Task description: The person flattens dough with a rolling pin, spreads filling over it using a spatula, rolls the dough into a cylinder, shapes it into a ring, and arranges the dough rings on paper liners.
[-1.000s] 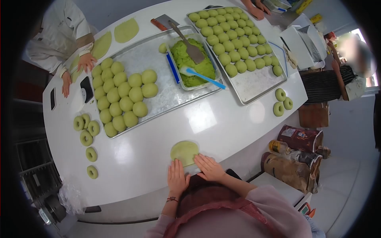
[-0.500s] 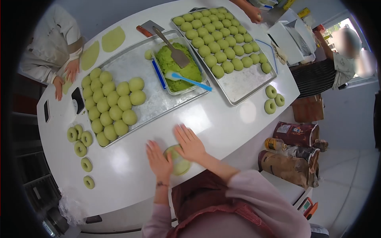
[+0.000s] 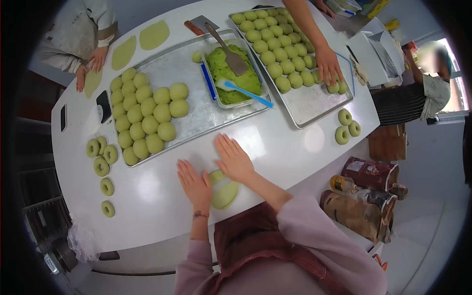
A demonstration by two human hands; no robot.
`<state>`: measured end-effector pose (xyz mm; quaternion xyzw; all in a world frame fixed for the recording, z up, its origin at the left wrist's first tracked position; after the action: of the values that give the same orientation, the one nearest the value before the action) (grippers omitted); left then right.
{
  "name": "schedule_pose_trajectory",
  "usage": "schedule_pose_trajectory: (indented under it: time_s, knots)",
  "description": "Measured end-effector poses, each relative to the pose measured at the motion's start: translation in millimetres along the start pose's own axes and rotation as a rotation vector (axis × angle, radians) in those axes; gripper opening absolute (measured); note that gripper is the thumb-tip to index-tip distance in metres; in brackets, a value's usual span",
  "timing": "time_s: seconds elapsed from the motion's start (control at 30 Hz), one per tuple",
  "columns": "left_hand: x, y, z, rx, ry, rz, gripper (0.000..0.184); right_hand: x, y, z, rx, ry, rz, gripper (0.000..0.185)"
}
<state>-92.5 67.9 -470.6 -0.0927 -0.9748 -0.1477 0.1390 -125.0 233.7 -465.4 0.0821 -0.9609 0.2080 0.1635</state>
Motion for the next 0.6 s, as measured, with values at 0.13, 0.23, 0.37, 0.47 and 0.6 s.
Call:
schedule_pose_trajectory:
  time_s: [0.13,0.23,0.37,0.47,0.6]
  knots:
    - [-126.1,31.2,-3.5,-0.159,-0.268,0.222,0.077,-134.4,-6.7,-39.0,0.023,-0.221,-0.010,0.075]
    - [-60.0,25.3,-1.2,-0.037,-0.223,0.137,0.074,-83.0,-1.0,-21.9,0.007,-0.215,0.031,0.076]
    - [39.2,1.2,2.2,-0.003,0.081,-0.122,0.069,17.0,9.1,5.8,0.033,0.012,0.012,0.073]
    - [-64.1,24.5,3.5,-0.023,-0.218,0.121,0.075,-94.5,7.3,-12.8,-0.027,-0.163,-0.055,0.075]
    - [-97.9,29.1,-4.4,-0.125,-0.216,0.124,0.079,-124.9,-6.4,-35.9,-0.001,-0.223,0.007,0.078]
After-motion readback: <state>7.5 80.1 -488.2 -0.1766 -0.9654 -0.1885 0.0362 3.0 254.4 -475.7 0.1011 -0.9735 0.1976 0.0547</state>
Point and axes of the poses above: each hand's wrist, its own x-axis towards the middle knuckle, its own z-axis out of the palm, y = z × x, the point moved 5 cm from there along x, towards the middle knuckle, and after that the axes turned 11 degrees about y, right-handed, at the moved point
